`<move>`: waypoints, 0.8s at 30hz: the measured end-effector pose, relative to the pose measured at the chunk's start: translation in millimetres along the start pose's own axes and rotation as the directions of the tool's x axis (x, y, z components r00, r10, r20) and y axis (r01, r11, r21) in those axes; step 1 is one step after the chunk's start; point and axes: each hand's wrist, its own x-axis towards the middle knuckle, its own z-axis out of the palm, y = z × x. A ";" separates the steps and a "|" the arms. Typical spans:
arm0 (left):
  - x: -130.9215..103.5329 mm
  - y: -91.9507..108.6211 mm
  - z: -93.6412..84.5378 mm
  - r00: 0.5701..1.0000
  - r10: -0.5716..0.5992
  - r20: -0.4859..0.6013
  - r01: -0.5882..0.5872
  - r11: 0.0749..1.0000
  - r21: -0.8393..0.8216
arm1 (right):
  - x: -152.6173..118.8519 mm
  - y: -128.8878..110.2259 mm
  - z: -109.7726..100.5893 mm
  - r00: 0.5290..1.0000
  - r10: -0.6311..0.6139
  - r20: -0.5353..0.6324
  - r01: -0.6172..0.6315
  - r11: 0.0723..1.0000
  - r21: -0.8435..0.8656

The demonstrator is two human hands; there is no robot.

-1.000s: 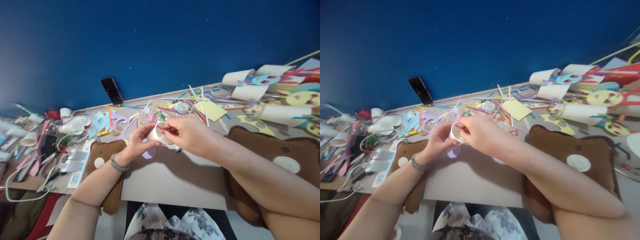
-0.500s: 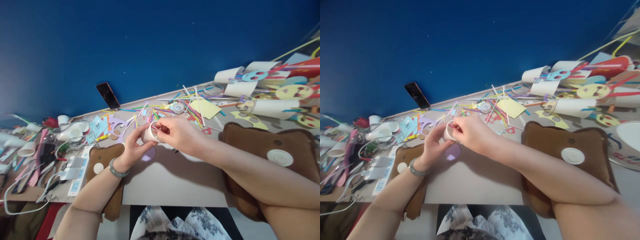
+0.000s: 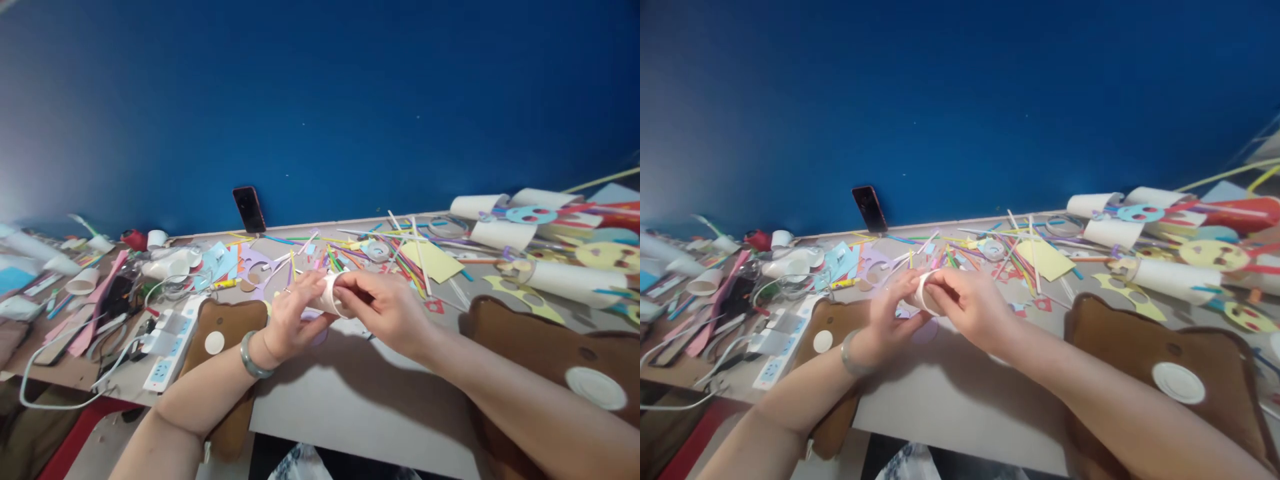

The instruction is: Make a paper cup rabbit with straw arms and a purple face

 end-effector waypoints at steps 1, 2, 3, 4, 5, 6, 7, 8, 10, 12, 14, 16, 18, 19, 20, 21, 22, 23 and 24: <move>0.2 0.0 -0.8 1.000 0.016 0.007 -0.016 1.000 0.014 | 0.6 -1.2 -0.7 1.000 0.000 0.012 -0.001 1.000 0.011; 0.5 -0.1 -1.7 0.999 0.038 0.007 -0.038 0.999 0.029 | 1.2 -2.4 -1.2 1.000 0.006 0.018 -0.006 1.000 0.023; 0.9 -0.1 -2.6 0.998 0.066 0.003 -0.066 0.997 0.044 | 1.7 -3.5 -1.6 1.000 0.013 0.017 -0.013 0.999 0.038; 1.4 -0.2 -3.4 0.995 0.097 -0.005 -0.096 0.994 0.059 | 2.0 -4.5 -1.8 1.000 0.019 0.013 -0.020 0.998 0.052; 2.1 -0.1 -4.1 0.992 0.123 -0.014 -0.122 0.990 0.071 | 2.1 -5.2 -1.9 1.000 0.026 0.010 -0.026 0.998 0.063; 2.8 0.2 -4.8 0.989 0.145 -0.019 -0.143 0.986 0.081 | 2.0 -5.5 -2.0 0.999 0.030 0.013 -0.031 0.997 0.071; 3.5 0.7 -5.5 0.987 0.158 -0.019 -0.155 0.984 0.090 | 1.8 -5.7 -2.1 0.999 0.033 0.017 -0.034 0.996 0.076; 4.2 1.3 -6.0 0.987 0.161 -0.013 -0.159 0.982 0.099 | 1.4 -5.6 -2.2 0.999 0.036 0.020 -0.037 0.996 0.078; 5.2 2.9 -6.6 0.987 0.162 0.005 -0.162 0.981 0.111 | 0.2 -5.1 -2.7 0.999 0.043 0.022 -0.045 0.996 0.075; 5.8 4.1 -6.7 0.987 0.160 0.018 -0.161 0.981 0.112 | -1.0 -4.8 -3.2 0.998 0.068 0.018 -0.069 0.996 0.063; 6.1 4.7 -6.5 0.988 0.150 0.024 -0.151 0.983 0.108 | -2.1 -4.8 -3.4 0.995 0.097 0.010 -0.098 0.994 0.044; 6.0 4.8 -6.6 0.991 0.133 0.030 -0.135 0.986 0.101 | -3.0 -5.1 -3.1 0.993 0.120 0.005 -0.120 0.992 0.026; 5.7 5.1 -7.2 0.993 0.111 0.050 -0.115 0.989 0.093 | -3.7 -5.7 -2.7 0.991 0.134 0.006 -0.134 0.991 0.021; 5.6 5.5 -7.5 0.993 0.098 0.064 -0.103 0.991 0.089 | -3.9 -6.0 -2.5 0.990 0.141 0.004 -0.141 0.990 0.019; 5.4 5.9 -7.8 0.993 0.087 0.077 -0.094 0.992 0.088 | -3.9 -6.3 -2.3 0.989 0.146 0.000 -0.146 0.989 0.016; 5.1 6.3 -7.7 0.993 0.081 0.089 -0.089 0.992 0.088 | -3.8 -6.4 -2.1 0.989 0.150 -0.004 -0.150 0.989 0.015; 4.9 6.4 -7.2 0.993 0.079 0.093 -0.087 0.993 0.084 | -3.4 -6.3 -1.9 0.988 0.154 -0.007 -0.154 0.988 0.015; 4.6 6.2 -6.3 0.993 0.079 0.083 -0.085 0.994 0.069 | -2.9 -5.8 -1.9 0.987 0.160 -0.004 -0.160 0.987 0.019; 4.4 5.4 -4.9 0.995 0.078 0.066 -0.081 0.996 0.039 | -2.2 -5.0 -1.9 0.985 0.171 0.011 -0.171 0.985 0.027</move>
